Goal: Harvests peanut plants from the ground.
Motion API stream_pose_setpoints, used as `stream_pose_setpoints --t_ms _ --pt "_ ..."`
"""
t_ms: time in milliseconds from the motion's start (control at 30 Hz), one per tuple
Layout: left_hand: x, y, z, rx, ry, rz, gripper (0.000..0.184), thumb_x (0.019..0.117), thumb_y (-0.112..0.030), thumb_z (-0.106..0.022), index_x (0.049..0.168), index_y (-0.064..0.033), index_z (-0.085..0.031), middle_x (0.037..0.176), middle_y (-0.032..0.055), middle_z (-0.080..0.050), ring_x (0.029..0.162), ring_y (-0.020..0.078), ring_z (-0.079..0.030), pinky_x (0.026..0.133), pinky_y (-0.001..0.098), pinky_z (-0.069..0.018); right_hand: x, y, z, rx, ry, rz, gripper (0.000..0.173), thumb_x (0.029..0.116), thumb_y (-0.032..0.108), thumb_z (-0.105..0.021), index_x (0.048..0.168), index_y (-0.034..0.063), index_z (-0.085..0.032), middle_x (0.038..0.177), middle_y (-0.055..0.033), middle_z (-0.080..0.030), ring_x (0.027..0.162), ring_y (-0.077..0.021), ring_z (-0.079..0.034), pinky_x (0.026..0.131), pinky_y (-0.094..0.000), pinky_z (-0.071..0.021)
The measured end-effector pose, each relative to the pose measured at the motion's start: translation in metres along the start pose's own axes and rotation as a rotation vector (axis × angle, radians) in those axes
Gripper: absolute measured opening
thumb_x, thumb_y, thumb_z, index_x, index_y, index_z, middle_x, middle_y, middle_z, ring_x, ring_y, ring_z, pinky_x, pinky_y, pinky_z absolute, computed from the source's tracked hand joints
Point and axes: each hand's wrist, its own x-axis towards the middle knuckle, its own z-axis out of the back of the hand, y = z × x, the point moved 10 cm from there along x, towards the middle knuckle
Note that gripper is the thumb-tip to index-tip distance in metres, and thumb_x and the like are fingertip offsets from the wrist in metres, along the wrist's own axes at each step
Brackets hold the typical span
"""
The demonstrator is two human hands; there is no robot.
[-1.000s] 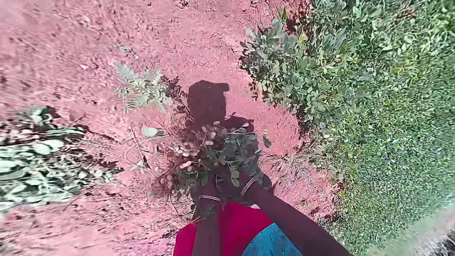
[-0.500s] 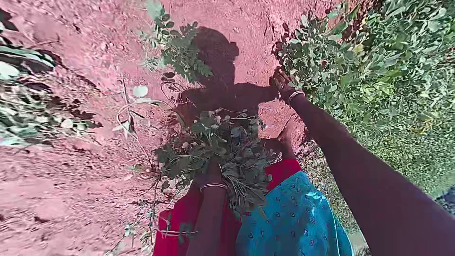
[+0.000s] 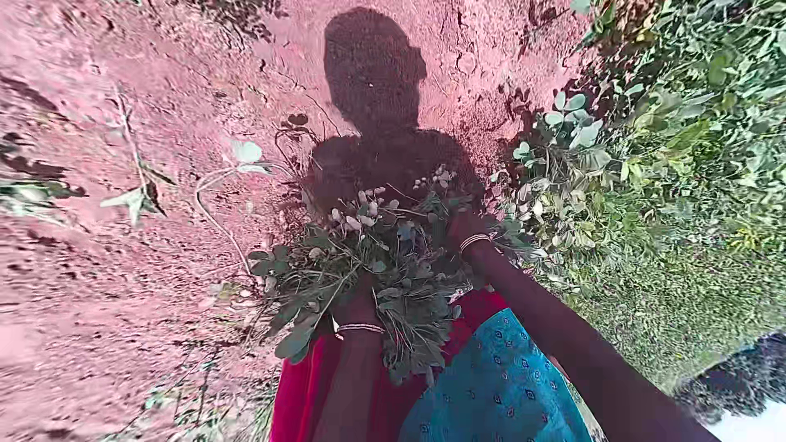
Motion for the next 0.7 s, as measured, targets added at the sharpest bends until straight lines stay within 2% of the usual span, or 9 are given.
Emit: stream_pose_setpoints --t_ms 67,100,167,267,333,367,433,533,700 --pt "-0.004 -0.008 -0.006 0.161 0.078 -0.030 0.034 0.1076 -0.015 -0.050 0.132 0.0087 -0.053 0.121 0.0177 -0.061 0.106 0.0140 -0.059 0.096 0.0290 -0.0486 0.005 -0.007 -0.022 0.036 -0.059 0.004 0.046 0.0997 0.013 -0.062 0.143 0.0002 -0.052 0.132 -0.0315 -0.062 0.115 -0.0515 -0.064 0.090 -0.0671 -0.0529" --pt "0.000 -0.011 -0.007 0.296 0.108 -0.055 0.034 0.1092 -0.015 -0.047 0.133 0.0088 -0.053 0.127 0.0201 -0.060 0.113 0.0178 -0.058 0.102 0.0324 -0.0456 0.020 -0.019 -0.004 0.033 -0.190 0.010 0.051 0.1008 0.009 -0.059 0.150 0.0041 -0.047 0.141 -0.0324 -0.055 0.117 -0.0537 -0.062 0.088 -0.0678 -0.0533" --pt "0.026 0.003 0.007 0.566 0.076 -0.126 0.039 0.1078 -0.027 -0.052 0.126 0.0062 -0.063 0.124 0.0249 -0.065 0.115 0.0299 -0.063 0.102 0.0480 -0.0484 0.062 -0.063 0.053 -0.042 -0.441 -0.026 0.064 0.1019 0.005 -0.052 0.162 0.0174 -0.034 0.166 -0.0200 -0.034 0.133 -0.0501 -0.054 0.095 -0.0653 -0.0527" --pt "0.037 0.017 0.017 0.559 0.052 -0.069 0.039 0.1043 -0.029 -0.060 0.126 0.0042 -0.062 0.118 0.0214 -0.066 0.107 0.0265 -0.064 0.096 0.0453 -0.0517 0.110 -0.154 0.129 -0.230 -0.525 -0.179 0.059 0.1050 0.004 -0.046 0.163 0.0105 -0.032 0.157 -0.0237 -0.046 0.130 -0.0476 -0.057 0.096 -0.0640 -0.0507" --pt "0.036 0.017 0.021 0.481 0.035 -0.066 0.039 0.1011 -0.026 -0.065 0.125 0.0047 -0.062 0.116 0.0199 -0.066 0.103 0.0234 -0.065 0.093 0.0426 -0.0531 0.127 -0.210 0.150 -0.147 -0.466 -0.366 0.051 0.1077 0.027 -0.048 0.151 -0.0007 -0.047 0.143 -0.0298 -0.058 0.131 -0.0483 -0.057 0.102 -0.0665 -0.0469" --pt "0.037 0.014 0.023 0.457 0.043 -0.111 0.037 0.1005 -0.024 -0.066 0.124 0.0044 -0.063 0.114 0.0182 -0.067 0.102 0.0205 -0.065 0.092 0.0396 -0.0537 0.135 -0.221 0.150 -0.138 -0.436 -0.421 0.051 0.1016 0.027 -0.057 0.141 -0.0055 -0.054 0.138 -0.0326 -0.060 0.129 -0.0503 -0.057 0.100 -0.0701 -0.0467" --pt "0.046 0.013 0.021 0.514 0.107 -0.172 0.036 0.1033 -0.025 -0.061 0.125 0.0038 -0.064 0.118 0.0191 -0.067 0.108 0.0215 -0.064 0.097 0.0411 -0.0515 0.139 -0.214 0.143 -0.134 -0.388 -0.453 0.052 0.0955 0.027 -0.066 0.134 -0.0067 -0.059 0.134 -0.0334 -0.060 0.126 -0.0507 -0.058 0.096 -0.0715 -0.0477" --pt "0.056 0.010 0.020 0.629 0.146 -0.192 0.032 0.1050 -0.019 -0.058 0.126 0.0041 -0.063 0.123 0.0218 -0.066 0.114 0.0260 -0.063 0.101 0.0430 -0.0487 0.106 -0.161 0.114 -0.066 -0.341 -0.432 0.047 0.0990 0.029 -0.062 0.134 -0.0016 -0.061 0.134 -0.0286 -0.062 0.125 -0.0461 -0.061 0.095 -0.0667 -0.0504" --pt "0.111 0.075 0.026 0.439 0.140 -0.137 0.043 0.1038 -0.026 -0.059 0.137 0.0009 -0.056 0.129 0.0198 -0.063 0.115 0.0229 -0.063 0.101 0.0406 -0.0503 0.001 -0.047 0.020 0.050 -0.034 -0.180 0.041 0.1022 0.034 -0.059 0.127 0.0014 -0.066 0.125 -0.0258 -0.066 0.116 -0.0438 -0.065 0.088 -0.0644 -0.0538"
